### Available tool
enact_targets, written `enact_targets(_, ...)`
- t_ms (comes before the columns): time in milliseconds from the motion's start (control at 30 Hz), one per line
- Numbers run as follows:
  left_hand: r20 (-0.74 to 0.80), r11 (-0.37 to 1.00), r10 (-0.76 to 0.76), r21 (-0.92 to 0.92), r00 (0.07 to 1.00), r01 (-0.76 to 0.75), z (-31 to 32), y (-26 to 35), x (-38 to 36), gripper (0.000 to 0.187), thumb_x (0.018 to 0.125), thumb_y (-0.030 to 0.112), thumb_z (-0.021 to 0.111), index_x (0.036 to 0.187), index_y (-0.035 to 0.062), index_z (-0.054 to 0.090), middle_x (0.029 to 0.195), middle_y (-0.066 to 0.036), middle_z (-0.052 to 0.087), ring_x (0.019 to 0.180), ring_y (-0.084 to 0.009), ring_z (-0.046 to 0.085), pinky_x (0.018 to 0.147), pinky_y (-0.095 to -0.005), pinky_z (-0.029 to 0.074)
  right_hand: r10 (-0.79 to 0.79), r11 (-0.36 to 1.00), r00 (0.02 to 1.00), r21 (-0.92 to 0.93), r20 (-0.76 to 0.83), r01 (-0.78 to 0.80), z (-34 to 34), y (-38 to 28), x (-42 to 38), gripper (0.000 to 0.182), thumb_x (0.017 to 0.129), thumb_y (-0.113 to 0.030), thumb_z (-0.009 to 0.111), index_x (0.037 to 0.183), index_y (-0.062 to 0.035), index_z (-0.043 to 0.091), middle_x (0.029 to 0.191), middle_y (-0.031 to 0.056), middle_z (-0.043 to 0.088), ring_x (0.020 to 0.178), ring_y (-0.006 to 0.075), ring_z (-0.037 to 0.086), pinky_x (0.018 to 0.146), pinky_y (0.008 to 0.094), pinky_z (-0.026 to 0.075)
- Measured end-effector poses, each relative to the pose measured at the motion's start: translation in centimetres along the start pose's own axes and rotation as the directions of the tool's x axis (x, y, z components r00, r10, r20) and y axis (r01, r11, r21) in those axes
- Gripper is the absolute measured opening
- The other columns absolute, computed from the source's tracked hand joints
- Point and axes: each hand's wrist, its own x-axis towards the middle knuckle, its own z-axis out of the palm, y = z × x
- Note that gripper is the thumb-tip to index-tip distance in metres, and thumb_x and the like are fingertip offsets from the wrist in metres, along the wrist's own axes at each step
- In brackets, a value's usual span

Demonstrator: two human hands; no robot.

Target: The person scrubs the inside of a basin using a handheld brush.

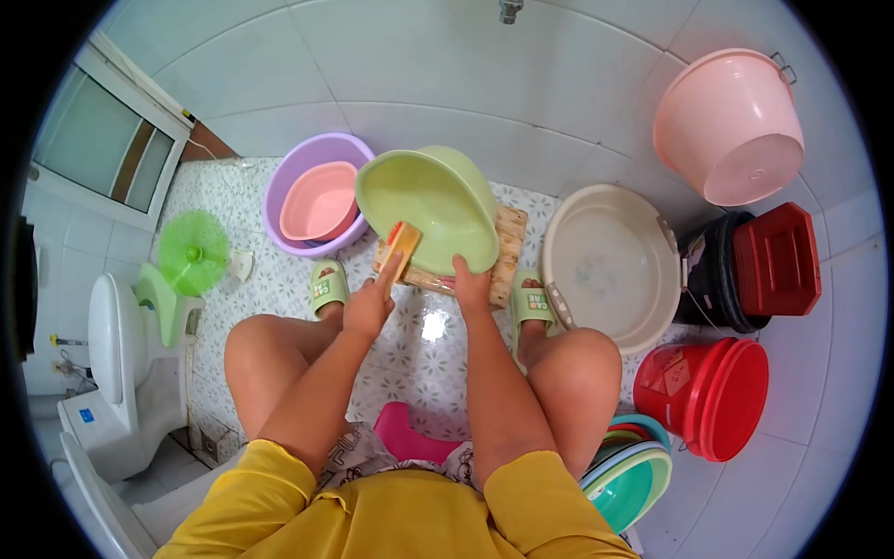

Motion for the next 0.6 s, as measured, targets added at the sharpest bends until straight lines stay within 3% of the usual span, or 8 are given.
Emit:
enact_targets(133,-0.004,1.000,0.001,-0.010,1.000,-0.001,0.1,0.2,0.2,0.091,0.076,0.009,0.061,0.141,0.0401,0.006,0.099,-0.021,0.057,0.081,-0.0356,0.062,0.074,-0.0449,0.050,0.004,1.000,1.000,-0.025,0.012,-0.004,0.1,-0.3,-0.1,0.033,0.086,-0.014,0.054,0.112,0.0044,0.046,0.094,0.0158,0.059,0.066,0.0240,0.065,0.052,0.0273,0.055)
enact_targets(200,0.015,0.973,0.168,-0.161,0.986,-0.164,1.4,0.5,-0.5,0.091,0.073,0.006,0.061,0.142,0.0358,0.009,0.088,-0.022,0.059,0.079,-0.0375,0.060,0.074,-0.0444,0.048,0.015,0.999,1.000,-0.037,0.011,-0.014,-0.1,0.0,0.0,0.032,0.086,-0.014,0.054,0.112,0.0040,0.046,0.094,0.0154,0.059,0.065,0.0236,0.065,0.052,0.0273,0.055)
enact_targets(333,0.052,0.915,0.217,-0.359,0.975,-0.184,3.0,2.6,-1.8,0.093,0.070,0.006,0.063,0.142,0.0325,0.011,0.087,-0.024,0.060,0.080,-0.0395,0.059,0.074,-0.0440,0.047,-0.045,0.999,0.999,-0.004,-0.004,0.045,-0.3,0.7,0.5,0.036,0.084,-0.012,0.055,0.115,0.0039,0.045,0.097,0.0161,0.058,0.066,0.0246,0.064,0.051,0.0291,0.056)
enact_targets(467,0.052,0.902,0.238,-0.383,0.970,-0.201,2.5,2.6,-1.5,0.094,0.070,0.007,0.063,0.142,0.0335,0.010,0.087,-0.023,0.060,0.079,-0.0389,0.060,0.073,-0.0443,0.048,-0.068,0.997,0.997,0.021,-0.021,0.068,-0.5,1.2,0.8,0.041,0.083,-0.011,0.056,0.119,0.0036,0.043,0.101,0.0174,0.057,0.068,0.0258,0.064,0.050,0.0307,0.057)
enact_targets(533,0.060,0.988,0.130,-0.090,0.990,-0.125,1.7,1.9,-0.3,0.092,0.071,0.009,0.062,0.141,0.0395,0.010,0.087,-0.021,0.061,0.077,-0.0362,0.062,0.070,-0.0457,0.051,-0.040,0.999,0.999,-0.006,-0.006,0.040,-0.3,0.5,0.3,0.038,0.084,-0.013,0.055,0.116,0.0033,0.045,0.098,0.0162,0.058,0.069,0.0243,0.064,0.051,0.0288,0.056)
enact_targets(567,0.060,0.988,0.131,-0.091,0.990,-0.125,1.2,1.2,0.5,0.092,0.071,0.009,0.062,0.141,0.0395,0.010,0.087,-0.021,0.061,0.077,-0.0362,0.062,0.070,-0.0457,0.051,-0.013,0.999,1.000,-0.033,0.008,0.013,-0.1,0.0,0.0,0.035,0.085,-0.016,0.055,0.114,0.0030,0.046,0.096,0.0151,0.059,0.070,0.0228,0.064,0.052,0.0269,0.054)
enact_targets(600,-0.018,0.997,0.072,0.030,0.997,-0.072,0.8,0.2,1.5,0.091,0.073,0.009,0.061,0.141,0.0403,0.009,0.088,-0.020,0.061,0.078,-0.0353,0.063,0.069,-0.0452,0.052,-0.013,0.999,1.000,-0.035,0.007,0.013,0.0,0.0,0.0,0.035,0.085,-0.016,0.055,0.114,0.0030,0.046,0.096,0.0151,0.059,0.070,0.0228,0.064,0.052,0.0269,0.054)
